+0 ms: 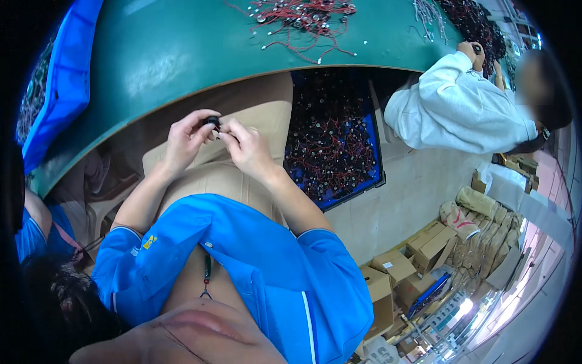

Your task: Assembling or inspecting small black electronic components at a workbench.

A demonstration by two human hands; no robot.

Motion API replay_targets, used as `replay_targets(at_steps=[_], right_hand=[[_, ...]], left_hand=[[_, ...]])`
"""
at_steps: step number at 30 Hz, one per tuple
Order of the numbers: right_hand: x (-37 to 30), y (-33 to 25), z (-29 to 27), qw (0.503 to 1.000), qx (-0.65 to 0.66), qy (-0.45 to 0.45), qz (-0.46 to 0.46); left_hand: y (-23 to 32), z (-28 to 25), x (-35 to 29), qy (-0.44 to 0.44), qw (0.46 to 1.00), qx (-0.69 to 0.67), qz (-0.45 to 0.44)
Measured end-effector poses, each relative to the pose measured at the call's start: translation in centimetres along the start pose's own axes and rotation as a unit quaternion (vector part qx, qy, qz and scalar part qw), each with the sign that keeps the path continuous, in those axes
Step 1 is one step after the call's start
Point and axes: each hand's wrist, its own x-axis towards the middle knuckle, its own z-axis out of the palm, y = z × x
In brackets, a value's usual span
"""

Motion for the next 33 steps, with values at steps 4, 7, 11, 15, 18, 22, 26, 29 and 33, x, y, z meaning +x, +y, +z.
replay_targets(at_steps=[4,7,11,15,18,22,26,29,33], right_hand=[[-1.2,-0.1,-4.6,0.982,-0.183,0.056,0.01],[-2.5,-0.7,-9.7,0.943,-0.309,0.08,0.097],[-3.8,1.2,-13.2,0.849,-0.505,0.154,0.03],[-2.5,1.4,-13.8,0.863,-0.438,0.234,0.092],[-0.3,0.7,-12.5,0.872,-0.432,0.223,0.05],[2.3,1.6,-13.0,0.918,-0.295,0.264,0.022],[7.2,0.6,-14.5,0.935,-0.113,0.336,0.008],[12.0,2.2,-16.3,0.906,-0.167,0.388,-0.024],[16.2,3.6,-18.2,0.864,-0.317,0.391,0.02]], left_hand=[[2.5,0.1,2.0,-0.029,0.995,0.053,0.079],[4.9,-2.1,4.6,0.001,0.994,0.048,0.102],[6.8,-6.7,12.7,0.145,0.913,0.245,0.292],[5.7,-11.5,23.9,0.187,0.863,0.468,0.031],[-2.0,-17.8,32.4,0.135,0.781,0.604,-0.082],[-0.3,-17.4,32.1,0.199,0.689,0.693,0.07],[2.8,-17.5,29.2,0.273,0.632,0.682,0.247],[3.5,-17.4,27.4,0.324,0.726,0.517,0.316],[5.3,-16.2,22.2,0.292,0.89,0.289,0.197]])
